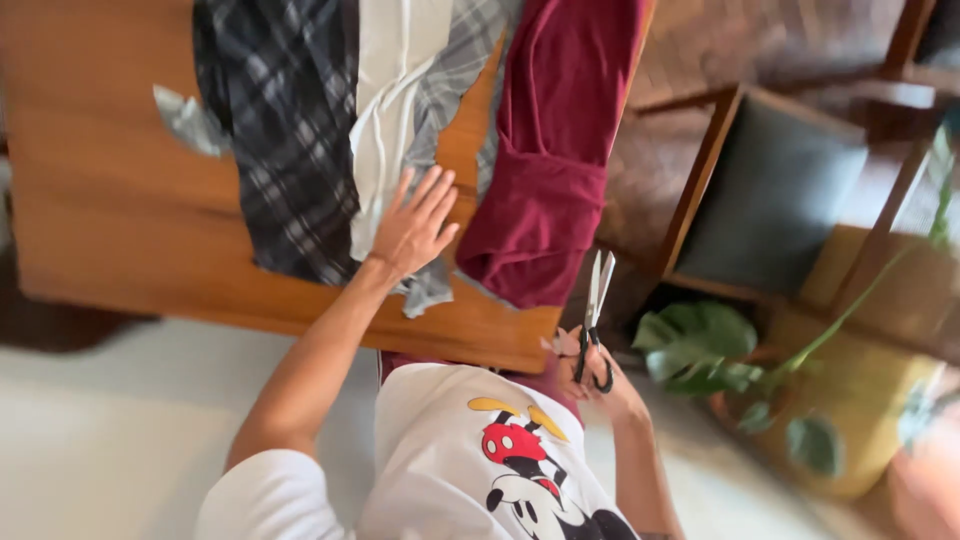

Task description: Cutting several pieces of fabric using scissors on a wooden table.

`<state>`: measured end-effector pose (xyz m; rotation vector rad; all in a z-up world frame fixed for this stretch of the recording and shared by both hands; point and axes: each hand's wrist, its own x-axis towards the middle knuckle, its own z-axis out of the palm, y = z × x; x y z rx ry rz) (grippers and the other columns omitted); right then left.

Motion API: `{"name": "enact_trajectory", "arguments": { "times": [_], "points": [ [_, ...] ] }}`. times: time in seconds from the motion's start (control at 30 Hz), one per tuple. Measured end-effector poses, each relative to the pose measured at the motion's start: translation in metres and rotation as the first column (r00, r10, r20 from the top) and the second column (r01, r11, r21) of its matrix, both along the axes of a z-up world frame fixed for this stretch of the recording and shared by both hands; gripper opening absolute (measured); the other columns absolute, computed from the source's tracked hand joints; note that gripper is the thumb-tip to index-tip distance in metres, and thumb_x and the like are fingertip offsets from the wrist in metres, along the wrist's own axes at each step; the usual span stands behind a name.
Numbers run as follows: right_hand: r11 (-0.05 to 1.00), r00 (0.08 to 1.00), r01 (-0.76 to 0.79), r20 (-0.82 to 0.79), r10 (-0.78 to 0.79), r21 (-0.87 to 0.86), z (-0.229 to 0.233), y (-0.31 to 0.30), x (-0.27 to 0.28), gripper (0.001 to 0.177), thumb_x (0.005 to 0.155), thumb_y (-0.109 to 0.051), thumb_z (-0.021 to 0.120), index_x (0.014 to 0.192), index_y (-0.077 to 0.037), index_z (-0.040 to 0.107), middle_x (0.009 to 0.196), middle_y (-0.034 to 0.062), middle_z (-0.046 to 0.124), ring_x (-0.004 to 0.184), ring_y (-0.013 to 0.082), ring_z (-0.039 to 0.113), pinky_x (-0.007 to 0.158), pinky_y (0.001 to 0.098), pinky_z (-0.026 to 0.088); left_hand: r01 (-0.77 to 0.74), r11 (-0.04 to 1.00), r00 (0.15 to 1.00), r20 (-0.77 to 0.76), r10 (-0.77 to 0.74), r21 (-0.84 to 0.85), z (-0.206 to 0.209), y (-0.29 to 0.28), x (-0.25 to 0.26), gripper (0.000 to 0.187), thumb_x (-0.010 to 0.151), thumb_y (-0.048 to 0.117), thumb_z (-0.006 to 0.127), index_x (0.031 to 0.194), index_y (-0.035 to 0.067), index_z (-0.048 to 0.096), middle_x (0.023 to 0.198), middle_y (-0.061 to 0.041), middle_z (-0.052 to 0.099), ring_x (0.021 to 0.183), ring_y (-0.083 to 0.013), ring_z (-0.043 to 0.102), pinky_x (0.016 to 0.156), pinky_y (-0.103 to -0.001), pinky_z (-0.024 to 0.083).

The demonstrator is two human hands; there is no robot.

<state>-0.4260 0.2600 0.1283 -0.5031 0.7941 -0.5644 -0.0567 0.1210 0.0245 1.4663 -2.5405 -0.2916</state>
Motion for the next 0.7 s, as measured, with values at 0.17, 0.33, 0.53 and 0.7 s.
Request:
{"name": "enact_trajectory", "arguments": {
  "times": [0.17,0.33,0.53,0.7],
  "points": [
    [0.982,0.886,-0.187,-0.429,0.175,0.015,0.017,-0.044,-0.09,0.032,0.104,-0.039,0.057,0.106,-0.009,0.047,0.061,0.0026,0.048,0.048,0.0097,0.043,0.04,0.0265,0.03,-0.506,0.858,0.845,-0.152,0.513,0.083,0.036,0.094,-0.075,0.042,0.104,0.033,0.062,0.13,0.001,0.067,0.155,-0.015,0.051,0.149,-0.0314,0.039,0.127,-0.055,0.022],
    [0.945,0.732,-0.325,-0.62,0.28,0.044,0.011,-0.081,-0.139,0.024,0.103,-0.028,0.058,0.1,-0.008,0.045,0.056,0.0033,0.047,0.039,0.01,0.04,0.034,0.0261,0.023,-0.743,0.653,0.59,-0.316,0.743,0.146,0.044,0.183,-0.16,0.036,0.101,0.03,0.064,0.122,0.003,0.07,0.149,-0.015,0.055,0.145,-0.0316,0.045,0.125,-0.053,0.026],
    [0.889,0.74,-0.322,-0.672,0.023,-0.324,0.012,-0.092,-0.122,0.024,0.098,-0.022,0.064,0.104,-0.009,0.044,0.055,0.0026,0.046,0.037,0.0103,0.039,0.032,0.0259,0.025,-0.736,0.596,0.496,-0.343,0.798,0.321,0.027,0.252,-0.214,0.033,0.096,0.029,0.066,0.117,0.004,0.071,0.146,-0.015,0.057,0.141,-0.0314,0.047,0.122,-0.049,0.031],
    [0.828,0.744,-0.356,-0.667,-0.029,-0.433,0.037,-0.12,-0.109,0.027,0.103,-0.024,0.063,0.109,-0.008,0.042,0.058,0.0038,0.046,0.04,0.0116,0.042,0.035,0.0263,0.028,-0.729,0.522,0.408,-0.331,0.851,0.443,0.017,0.285,-0.248,0.036,0.093,0.028,0.068,0.117,0.001,0.07,0.147,-0.015,0.056,0.141,-0.0292,0.046,0.121,-0.045,0.032]
  ]
}}
